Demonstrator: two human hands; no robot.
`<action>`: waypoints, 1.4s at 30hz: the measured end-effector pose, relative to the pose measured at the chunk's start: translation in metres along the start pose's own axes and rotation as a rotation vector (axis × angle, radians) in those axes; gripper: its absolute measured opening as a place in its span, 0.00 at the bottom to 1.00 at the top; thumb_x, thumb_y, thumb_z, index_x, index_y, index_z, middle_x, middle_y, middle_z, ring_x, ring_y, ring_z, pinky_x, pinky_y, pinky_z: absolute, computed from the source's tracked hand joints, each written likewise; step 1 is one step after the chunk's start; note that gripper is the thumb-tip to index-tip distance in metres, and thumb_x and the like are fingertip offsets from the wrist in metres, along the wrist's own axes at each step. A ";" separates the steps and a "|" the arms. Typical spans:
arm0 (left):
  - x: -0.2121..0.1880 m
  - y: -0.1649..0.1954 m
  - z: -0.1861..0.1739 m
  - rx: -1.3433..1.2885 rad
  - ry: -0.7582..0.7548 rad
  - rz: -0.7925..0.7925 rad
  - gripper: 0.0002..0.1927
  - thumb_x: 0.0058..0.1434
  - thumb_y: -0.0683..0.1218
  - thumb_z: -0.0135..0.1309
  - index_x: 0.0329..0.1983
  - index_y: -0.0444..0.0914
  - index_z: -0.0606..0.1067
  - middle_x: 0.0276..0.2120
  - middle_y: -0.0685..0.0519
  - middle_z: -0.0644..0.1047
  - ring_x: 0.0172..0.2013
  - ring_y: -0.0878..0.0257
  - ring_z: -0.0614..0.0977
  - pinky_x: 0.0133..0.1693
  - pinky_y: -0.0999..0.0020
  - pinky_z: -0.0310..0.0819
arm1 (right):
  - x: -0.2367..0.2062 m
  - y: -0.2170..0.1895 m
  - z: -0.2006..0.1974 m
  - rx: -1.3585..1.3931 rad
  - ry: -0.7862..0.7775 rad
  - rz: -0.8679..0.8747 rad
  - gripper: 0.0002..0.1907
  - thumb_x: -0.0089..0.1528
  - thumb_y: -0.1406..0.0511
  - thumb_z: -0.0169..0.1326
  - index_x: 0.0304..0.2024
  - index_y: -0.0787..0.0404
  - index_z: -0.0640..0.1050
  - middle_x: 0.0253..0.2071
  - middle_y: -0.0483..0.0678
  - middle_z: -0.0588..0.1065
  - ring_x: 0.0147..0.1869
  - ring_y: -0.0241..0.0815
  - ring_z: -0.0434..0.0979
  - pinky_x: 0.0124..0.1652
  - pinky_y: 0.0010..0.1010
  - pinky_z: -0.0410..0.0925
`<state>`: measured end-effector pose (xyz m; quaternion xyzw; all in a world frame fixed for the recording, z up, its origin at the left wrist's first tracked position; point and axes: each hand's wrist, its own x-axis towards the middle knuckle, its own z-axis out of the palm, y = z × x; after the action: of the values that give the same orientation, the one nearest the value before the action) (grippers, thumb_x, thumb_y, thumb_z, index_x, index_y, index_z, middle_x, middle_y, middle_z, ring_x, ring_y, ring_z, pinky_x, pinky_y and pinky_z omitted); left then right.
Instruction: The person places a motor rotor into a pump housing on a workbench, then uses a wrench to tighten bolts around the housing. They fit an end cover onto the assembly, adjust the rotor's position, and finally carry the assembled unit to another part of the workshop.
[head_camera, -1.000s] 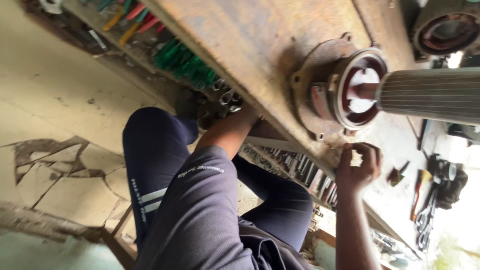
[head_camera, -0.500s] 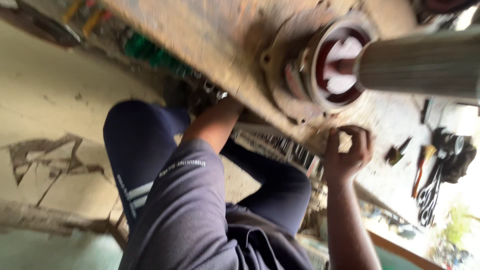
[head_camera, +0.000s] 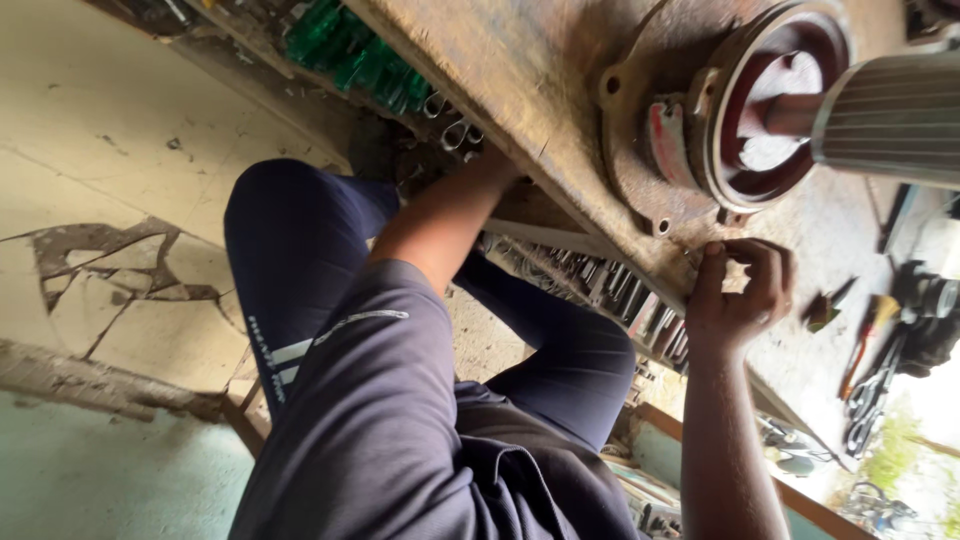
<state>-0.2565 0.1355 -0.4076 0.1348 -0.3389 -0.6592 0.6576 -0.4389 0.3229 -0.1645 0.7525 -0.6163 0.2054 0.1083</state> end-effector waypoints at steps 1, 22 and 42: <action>0.002 -0.003 0.008 -0.034 -0.010 0.008 0.26 0.80 0.52 0.37 0.76 0.38 0.55 0.72 0.44 0.61 0.72 0.53 0.62 0.72 0.59 0.54 | 0.002 -0.001 0.001 0.001 0.004 0.001 0.06 0.70 0.69 0.61 0.40 0.66 0.78 0.42 0.54 0.76 0.50 0.49 0.76 0.49 0.38 0.69; 0.036 0.006 0.053 -0.442 -0.038 -0.149 0.28 0.79 0.54 0.35 0.77 0.37 0.55 0.72 0.43 0.61 0.71 0.52 0.62 0.73 0.58 0.54 | 0.025 -0.022 -0.016 0.002 0.065 -0.020 0.05 0.63 0.67 0.61 0.39 0.61 0.78 0.43 0.51 0.77 0.49 0.52 0.76 0.51 0.43 0.66; 0.001 0.047 0.034 -0.722 0.079 -0.280 0.31 0.76 0.58 0.34 0.76 0.37 0.55 0.72 0.44 0.59 0.70 0.51 0.61 0.71 0.56 0.52 | 0.018 -0.014 -0.022 0.021 0.099 0.016 0.09 0.63 0.65 0.63 0.41 0.60 0.76 0.45 0.52 0.76 0.51 0.54 0.75 0.52 0.46 0.65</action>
<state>-0.2411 0.1482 -0.3528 -0.0350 -0.0377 -0.8139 0.5788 -0.4263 0.3190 -0.1357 0.7375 -0.6141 0.2496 0.1290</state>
